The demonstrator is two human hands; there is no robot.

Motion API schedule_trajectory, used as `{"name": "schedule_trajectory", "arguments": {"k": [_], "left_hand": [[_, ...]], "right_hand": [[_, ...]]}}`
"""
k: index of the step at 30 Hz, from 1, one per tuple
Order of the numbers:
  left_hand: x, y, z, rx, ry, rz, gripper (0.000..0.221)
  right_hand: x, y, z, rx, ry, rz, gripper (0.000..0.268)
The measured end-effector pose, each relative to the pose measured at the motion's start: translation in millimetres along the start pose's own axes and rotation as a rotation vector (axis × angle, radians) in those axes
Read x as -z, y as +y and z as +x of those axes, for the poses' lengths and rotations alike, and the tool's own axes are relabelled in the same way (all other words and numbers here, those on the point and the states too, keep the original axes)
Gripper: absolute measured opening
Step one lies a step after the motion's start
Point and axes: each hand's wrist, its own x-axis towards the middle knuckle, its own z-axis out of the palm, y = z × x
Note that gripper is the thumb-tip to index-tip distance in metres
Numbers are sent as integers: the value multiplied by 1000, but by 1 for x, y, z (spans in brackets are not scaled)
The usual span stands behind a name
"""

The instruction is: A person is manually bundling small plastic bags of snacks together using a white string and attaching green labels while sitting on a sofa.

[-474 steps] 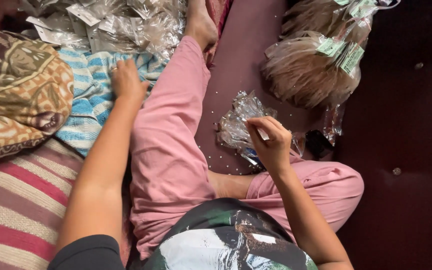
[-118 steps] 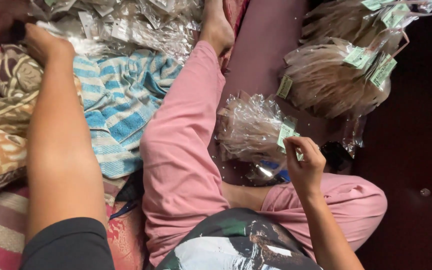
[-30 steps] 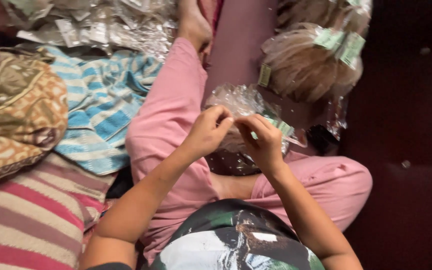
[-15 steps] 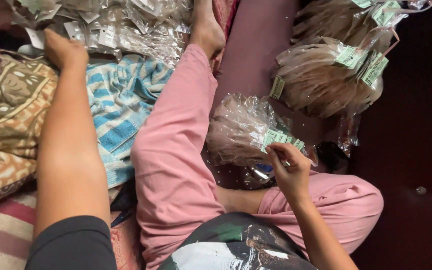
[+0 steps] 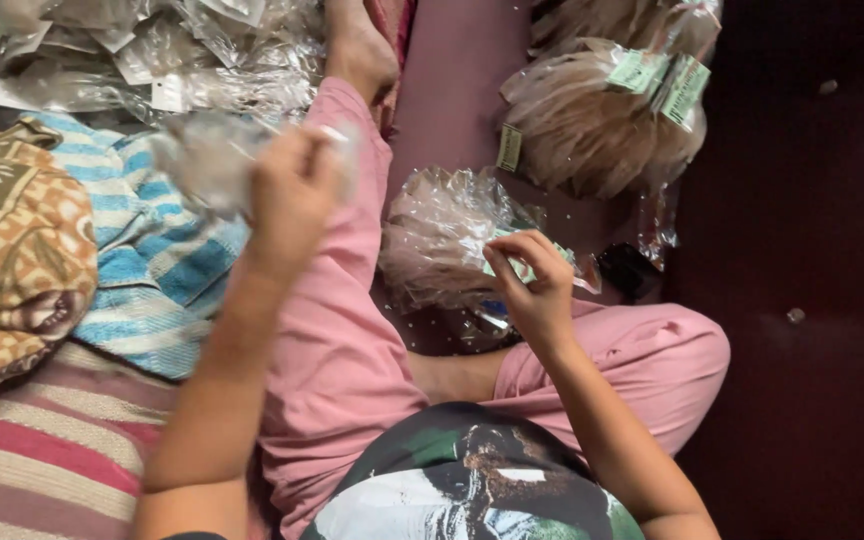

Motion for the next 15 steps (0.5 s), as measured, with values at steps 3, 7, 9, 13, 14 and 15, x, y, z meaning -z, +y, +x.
{"name": "schedule_trajectory", "arguments": {"k": [3, 7, 9, 13, 14, 15], "left_hand": [[-58, 40, -47, 100, -224, -226, 15], [-86, 56, -69, 222, -347, -288, 21], [-91, 58, -74, 249, -351, -286, 23], [-88, 65, -73, 251, -346, -277, 25], [-88, 67, -73, 243, -353, -278, 27], [-88, 68, -72, 235, -360, -279, 28]], "right_hand": [[-9, 1, 5, 51, 16, 24, 9], [-15, 10, 4, 115, 44, -46, 8], [-18, 17, -1, 136, 43, -110, 9], [-16, 19, -6, 155, 42, -170, 8], [-15, 21, -7, 155, 44, -186, 9], [-14, 22, -7, 156, 46, -201, 9]]}}
